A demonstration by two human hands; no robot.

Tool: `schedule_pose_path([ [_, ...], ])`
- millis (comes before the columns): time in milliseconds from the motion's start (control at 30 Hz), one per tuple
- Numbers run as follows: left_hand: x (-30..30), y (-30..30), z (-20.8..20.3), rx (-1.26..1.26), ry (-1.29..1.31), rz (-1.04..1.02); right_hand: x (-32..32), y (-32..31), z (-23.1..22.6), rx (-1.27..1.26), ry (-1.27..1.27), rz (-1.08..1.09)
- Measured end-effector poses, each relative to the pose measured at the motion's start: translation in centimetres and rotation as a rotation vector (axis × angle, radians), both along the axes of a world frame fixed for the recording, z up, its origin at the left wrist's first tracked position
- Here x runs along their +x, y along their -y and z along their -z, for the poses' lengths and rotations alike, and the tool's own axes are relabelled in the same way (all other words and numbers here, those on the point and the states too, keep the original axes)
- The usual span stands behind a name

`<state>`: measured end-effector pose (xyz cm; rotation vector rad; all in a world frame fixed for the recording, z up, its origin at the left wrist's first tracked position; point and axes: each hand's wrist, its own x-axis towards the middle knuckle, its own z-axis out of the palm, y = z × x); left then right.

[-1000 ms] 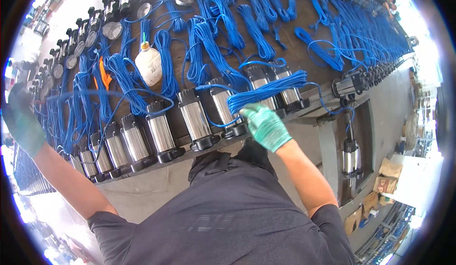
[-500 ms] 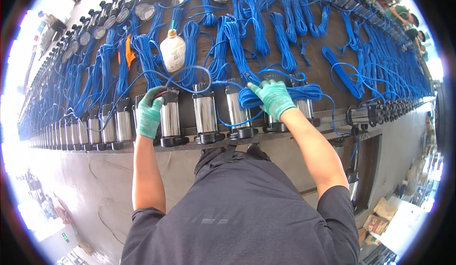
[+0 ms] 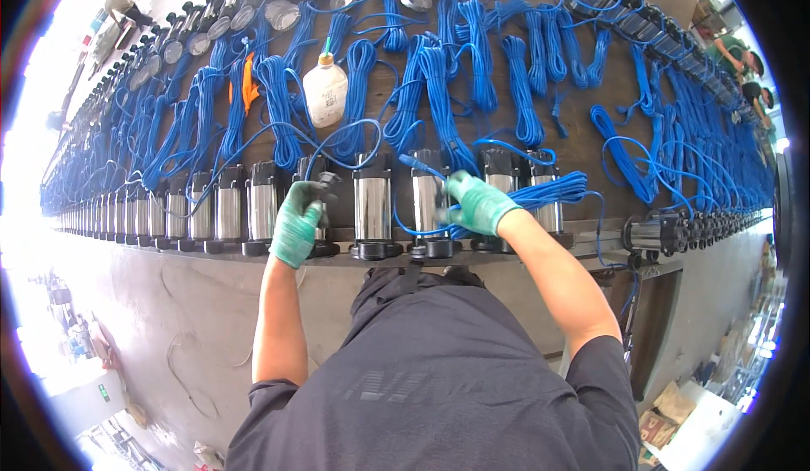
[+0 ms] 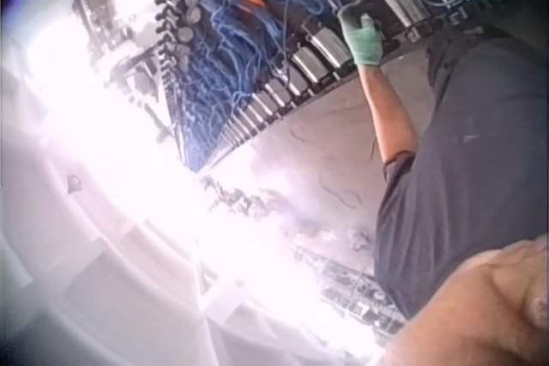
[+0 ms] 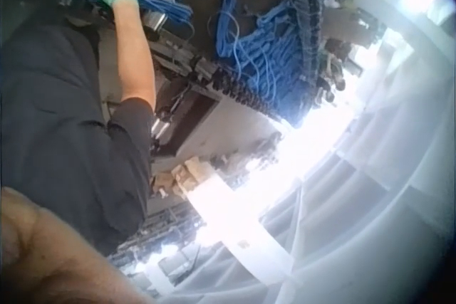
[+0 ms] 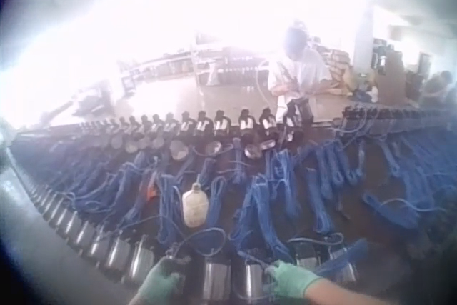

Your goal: The person connects a cable to a water pump, submerges it into a tank of water, and then places it onto a long table alongside other pumps.

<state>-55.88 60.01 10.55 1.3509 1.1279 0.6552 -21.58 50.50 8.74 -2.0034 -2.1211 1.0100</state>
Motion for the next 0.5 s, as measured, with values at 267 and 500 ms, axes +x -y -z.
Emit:
schedule_pose_path([
  [267, 2.6, 1.4, -0.7, -0.101, 0.124, 0.032, -4.1, -4.6, 0.6, 0.114, -0.391, 0.352],
  [500, 3.6, 2.7, -1.2, -0.095, 0.159, 0.085, -3.3, -0.8, -1.8, 0.15, -0.741, 0.302],
])
